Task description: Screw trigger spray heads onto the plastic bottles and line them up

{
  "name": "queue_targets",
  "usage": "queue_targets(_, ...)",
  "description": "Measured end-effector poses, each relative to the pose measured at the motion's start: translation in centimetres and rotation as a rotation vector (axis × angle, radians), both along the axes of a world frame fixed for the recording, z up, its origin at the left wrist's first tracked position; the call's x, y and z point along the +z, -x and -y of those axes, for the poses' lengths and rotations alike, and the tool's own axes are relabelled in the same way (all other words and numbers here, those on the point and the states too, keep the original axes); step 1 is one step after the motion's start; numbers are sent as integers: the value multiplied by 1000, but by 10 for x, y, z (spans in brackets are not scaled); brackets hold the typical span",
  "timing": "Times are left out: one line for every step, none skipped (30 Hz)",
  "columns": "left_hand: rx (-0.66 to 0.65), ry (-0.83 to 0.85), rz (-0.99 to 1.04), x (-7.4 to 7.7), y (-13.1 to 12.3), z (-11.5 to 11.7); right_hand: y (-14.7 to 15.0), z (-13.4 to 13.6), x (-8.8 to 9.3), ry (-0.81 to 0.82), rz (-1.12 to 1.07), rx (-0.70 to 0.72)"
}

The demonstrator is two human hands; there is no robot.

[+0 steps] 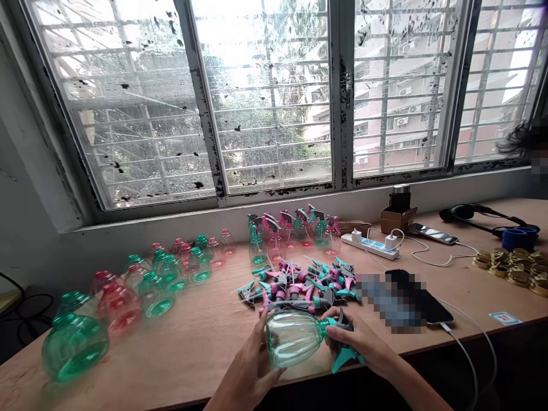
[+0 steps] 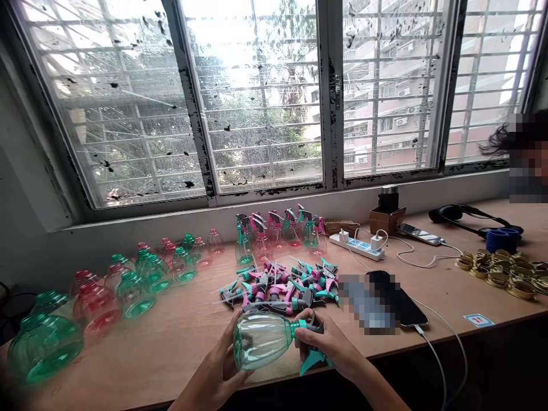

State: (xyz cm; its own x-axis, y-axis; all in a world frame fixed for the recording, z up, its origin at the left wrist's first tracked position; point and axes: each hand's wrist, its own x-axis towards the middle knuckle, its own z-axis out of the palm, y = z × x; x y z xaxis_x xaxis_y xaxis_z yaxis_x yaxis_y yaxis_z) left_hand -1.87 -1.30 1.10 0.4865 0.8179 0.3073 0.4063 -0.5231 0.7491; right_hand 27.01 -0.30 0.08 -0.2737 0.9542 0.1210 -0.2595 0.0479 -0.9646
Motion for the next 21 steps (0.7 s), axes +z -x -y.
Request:
queue_targets(-5,5,16,0,0,0,0,1,1,-2,-1,-1)
queue_targets(-7,11,29,-1,0,-1,0,1,1,-4,-4,0)
queue_targets(-9,20,39,-1,-1,-2,1,1,2,-4,-8,3)
queue_targets(-11,30,49,-2,0,-2,1,2,2,-3,-11,5)
queue_targets(-16,40,63,-2,0,-3,1,2,2,-4,-14,8)
queue_targets(-26,48,81,-3,0,-3,1,2,2,-6,-15,12)
queue_targets(-34,51,101,-4,1,-3,1,3,2,-8,-15,20)
queue_targets(-37,47,119,-4,1,-4,0,3,1,-11,-15,26)
queue_targets(-31,36,131,-5,2,-4,0,3,1,-15,-15,31)
queue_targets(-17,22,135,-5,2,-4,0,3,0,-19,-16,35)
queue_targets(1,6,131,-6,2,-4,0,3,-1,-22,-17,39)
queue_targets(20,-7,121,-7,2,-4,0,3,-1,-24,-19,41)
queue_targets(36,-18,107,-7,3,-4,0,3,-1,-28,-21,41)
queue_targets(48,-27,93,-7,3,-4,0,3,-2,-31,-24,40)
queue_targets(58,-38,82,-8,3,-4,0,2,-2,-33,-25,41)
queue_targets(66,-48,74,-8,3,-5,0,2,-2,-36,-25,40)
queue_targets(68,-55,74,-9,3,-5,0,2,-1,-37,-26,38)
queue_targets(59,-53,81,-9,3,-5,0,2,-1,-37,-26,36)
queue_targets(41,-43,94,-10,3,-6,0,2,-1,-37,-26,33)
queue_targets(17,-23,110,-10,3,-6,0,2,-1,-36,-25,33)
queue_targets(-5,-2,123,-10,4,-6,1,2,0,-35,-24,32)
